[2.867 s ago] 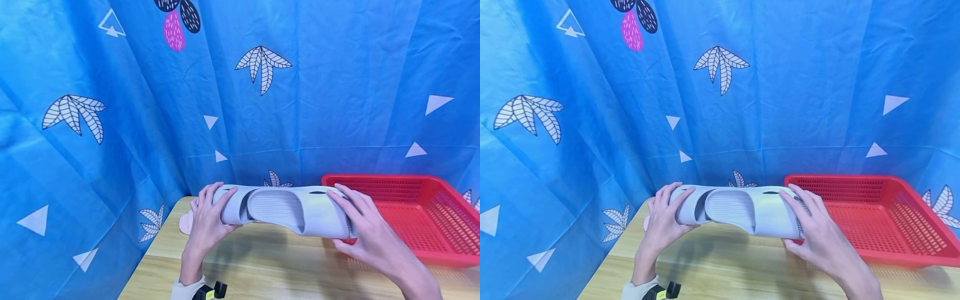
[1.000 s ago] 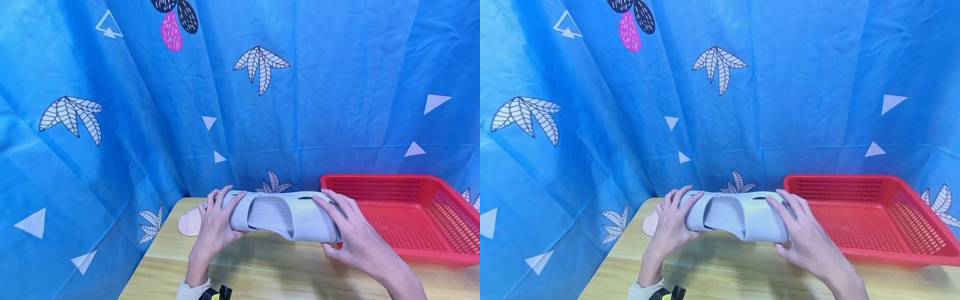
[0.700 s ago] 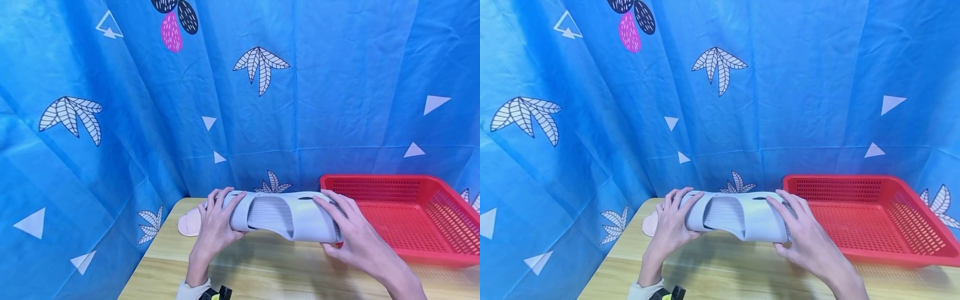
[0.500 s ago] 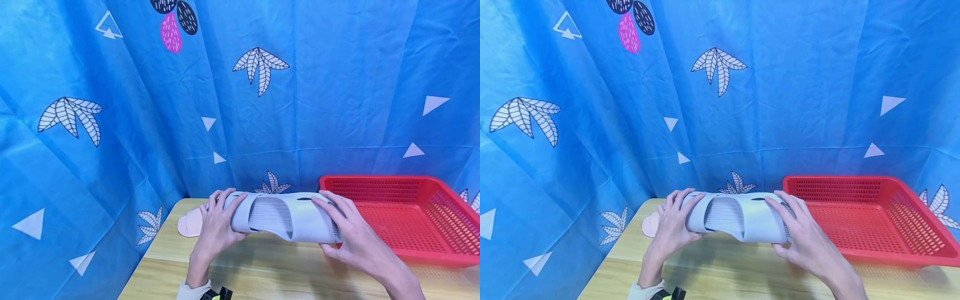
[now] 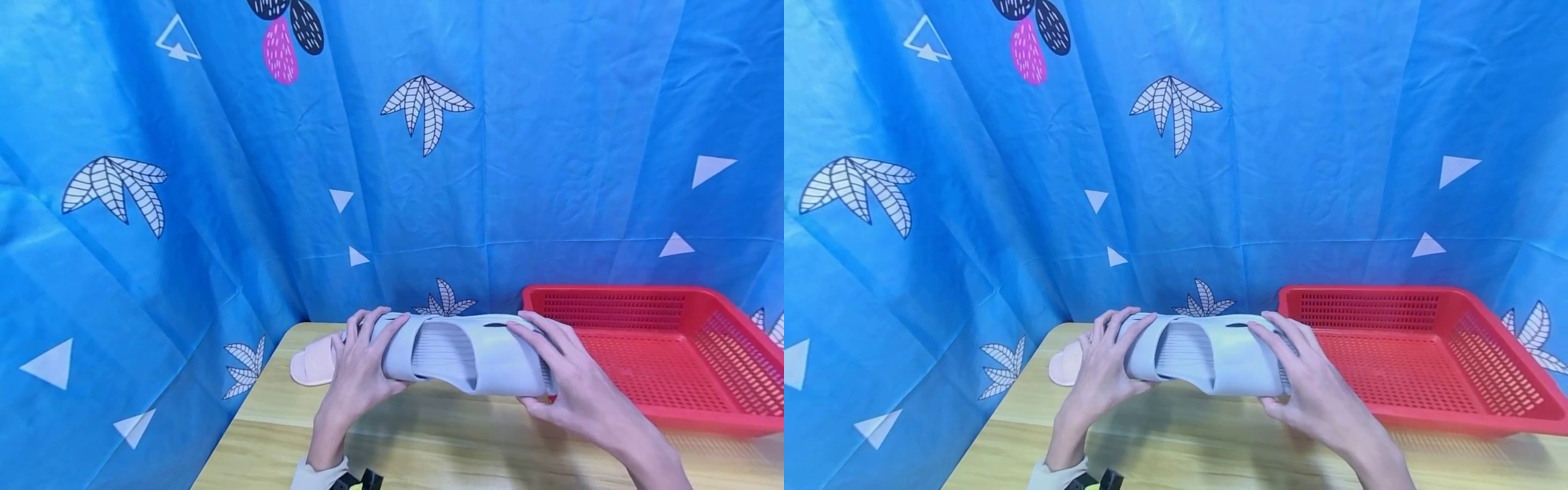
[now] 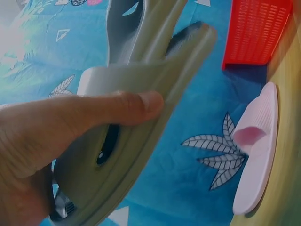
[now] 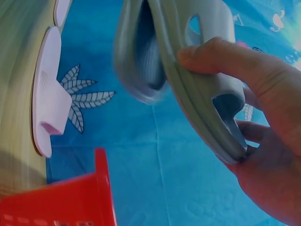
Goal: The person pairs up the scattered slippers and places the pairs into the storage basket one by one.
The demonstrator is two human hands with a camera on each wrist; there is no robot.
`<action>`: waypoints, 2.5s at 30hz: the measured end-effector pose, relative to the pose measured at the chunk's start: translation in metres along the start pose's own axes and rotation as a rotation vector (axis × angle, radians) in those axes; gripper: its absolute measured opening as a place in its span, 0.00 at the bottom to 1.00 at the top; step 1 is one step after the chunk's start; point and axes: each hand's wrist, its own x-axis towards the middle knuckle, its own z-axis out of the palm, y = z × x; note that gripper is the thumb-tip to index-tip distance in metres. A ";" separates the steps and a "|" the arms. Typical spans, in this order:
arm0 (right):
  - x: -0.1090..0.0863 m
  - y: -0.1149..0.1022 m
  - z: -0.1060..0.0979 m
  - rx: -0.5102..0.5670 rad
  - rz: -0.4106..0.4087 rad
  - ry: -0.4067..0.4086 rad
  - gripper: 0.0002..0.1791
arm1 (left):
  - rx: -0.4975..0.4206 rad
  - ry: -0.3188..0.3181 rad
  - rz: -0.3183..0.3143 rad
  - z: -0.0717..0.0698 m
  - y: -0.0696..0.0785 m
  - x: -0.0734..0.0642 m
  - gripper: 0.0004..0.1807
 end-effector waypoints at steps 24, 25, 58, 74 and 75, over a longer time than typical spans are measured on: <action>0.003 -0.002 0.015 0.035 -0.007 0.014 0.64 | -0.044 0.005 0.016 0.005 0.015 0.002 0.62; 0.003 -0.003 0.015 0.039 -0.008 0.015 0.64 | -0.050 0.004 0.018 0.005 0.016 0.002 0.62; 0.001 0.001 0.028 0.119 0.010 -0.015 0.63 | -0.099 0.012 0.028 0.017 0.023 0.004 0.62; 0.002 0.000 0.036 0.103 -0.002 -0.071 0.62 | -0.105 -0.054 -0.001 0.018 0.005 0.000 0.62; 0.001 0.000 0.036 0.096 -0.003 -0.075 0.62 | -0.106 -0.058 -0.002 0.019 0.004 0.000 0.62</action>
